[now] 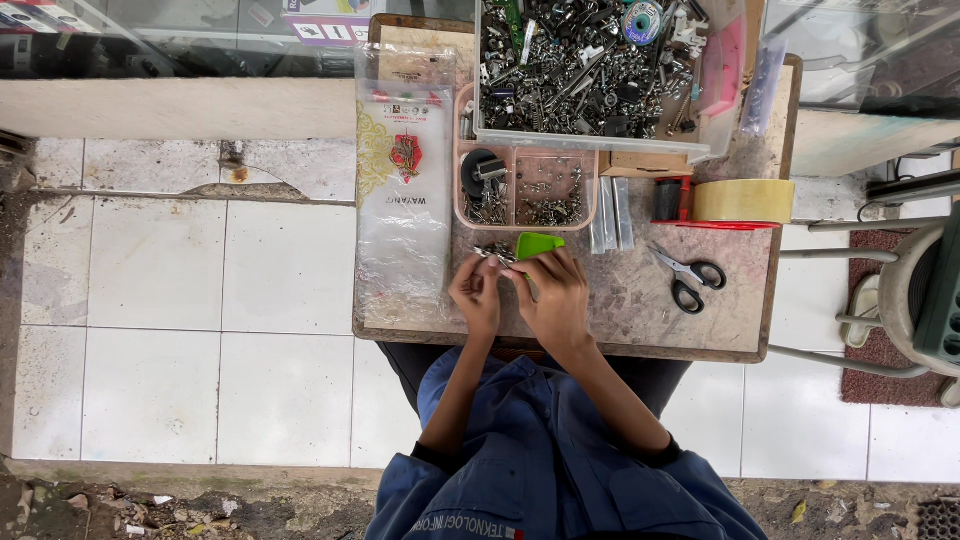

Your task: The person sorts small metal hardware components from a large container into a small green cup. They pick up individual pieces, place them into the cup, and occasionally transfer items between compartments of the organizer box.

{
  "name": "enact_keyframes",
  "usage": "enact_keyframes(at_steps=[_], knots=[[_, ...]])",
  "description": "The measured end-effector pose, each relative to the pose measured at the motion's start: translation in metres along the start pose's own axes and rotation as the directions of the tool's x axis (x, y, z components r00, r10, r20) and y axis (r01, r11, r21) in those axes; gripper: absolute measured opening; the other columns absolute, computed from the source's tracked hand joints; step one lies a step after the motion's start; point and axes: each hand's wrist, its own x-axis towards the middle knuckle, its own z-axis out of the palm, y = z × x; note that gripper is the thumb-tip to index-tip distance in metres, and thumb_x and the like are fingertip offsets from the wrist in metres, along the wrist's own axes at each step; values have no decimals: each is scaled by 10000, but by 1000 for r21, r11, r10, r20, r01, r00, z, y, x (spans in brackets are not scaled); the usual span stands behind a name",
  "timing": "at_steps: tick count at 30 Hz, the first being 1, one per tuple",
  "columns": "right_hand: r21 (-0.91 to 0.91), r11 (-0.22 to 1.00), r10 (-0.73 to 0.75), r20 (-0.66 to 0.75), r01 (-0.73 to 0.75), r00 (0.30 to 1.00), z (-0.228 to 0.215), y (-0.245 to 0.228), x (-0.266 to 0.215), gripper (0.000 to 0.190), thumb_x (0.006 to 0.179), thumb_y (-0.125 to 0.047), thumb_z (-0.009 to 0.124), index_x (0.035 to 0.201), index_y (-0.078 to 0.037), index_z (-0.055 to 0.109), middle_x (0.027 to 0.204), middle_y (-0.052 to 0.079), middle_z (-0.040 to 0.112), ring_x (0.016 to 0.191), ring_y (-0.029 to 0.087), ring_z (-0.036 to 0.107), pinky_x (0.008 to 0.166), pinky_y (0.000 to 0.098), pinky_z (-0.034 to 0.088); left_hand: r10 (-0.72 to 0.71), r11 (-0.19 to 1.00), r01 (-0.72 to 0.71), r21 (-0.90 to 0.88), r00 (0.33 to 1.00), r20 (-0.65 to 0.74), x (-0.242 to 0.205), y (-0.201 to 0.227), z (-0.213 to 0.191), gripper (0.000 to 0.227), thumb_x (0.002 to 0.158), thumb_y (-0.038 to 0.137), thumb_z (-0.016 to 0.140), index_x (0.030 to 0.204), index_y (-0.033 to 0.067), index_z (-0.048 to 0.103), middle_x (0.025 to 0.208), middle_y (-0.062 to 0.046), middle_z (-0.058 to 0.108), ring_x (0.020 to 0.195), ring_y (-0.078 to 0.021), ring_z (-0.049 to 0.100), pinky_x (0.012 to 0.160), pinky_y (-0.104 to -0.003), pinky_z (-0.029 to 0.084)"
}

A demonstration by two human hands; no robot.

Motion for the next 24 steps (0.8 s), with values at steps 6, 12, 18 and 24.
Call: enact_keyframes(at_steps=[6, 12, 18, 24], knots=[[367, 904, 191, 108, -218, 976, -8, 22, 2, 33, 770, -70, 667, 785, -97, 680, 668, 43, 650, 622, 170, 602, 551, 246, 472, -62, 993, 64, -102, 998, 19, 3, 15, 9, 141, 830, -12, 572, 965, -51, 589, 799, -133, 649, 819, -172, 609, 695, -382, 554], [644, 725, 253, 78, -242, 964, 0, 56, 26, 65, 750, 36, 648, 806, 11, 625, 682, 135, 620, 592, 198, 591, 540, 290, 494, -68, 995, 71, -72, 997, 42, 2, 26, 10, 136, 834, -7, 568, 961, -56, 584, 788, -162, 658, 804, -175, 611, 705, -412, 553], [133, 985, -66, -286, 107, 956, -3, 104, 98, 164, 839, 103, 471, 885, 12, 600, 735, 131, 540, 654, 242, 527, 623, 319, 434, -49, 997, 52, -63, 997, 53, 1, 28, 9, 136, 844, -3, 555, 966, -56, 584, 796, -175, 664, 818, -178, 604, 712, -411, 553], [-211, 972, -159, -271, 103, 949, -15, 207, 105, 93, 916, -10, 412, 920, -36, 501, 712, 116, 529, 635, 301, 581, 660, 403, 442, -38, 998, 41, -39, 997, 62, 1, 36, 11, 143, 838, -2, 561, 968, -58, 583, 805, -179, 667, 824, -175, 597, 712, -411, 556]])
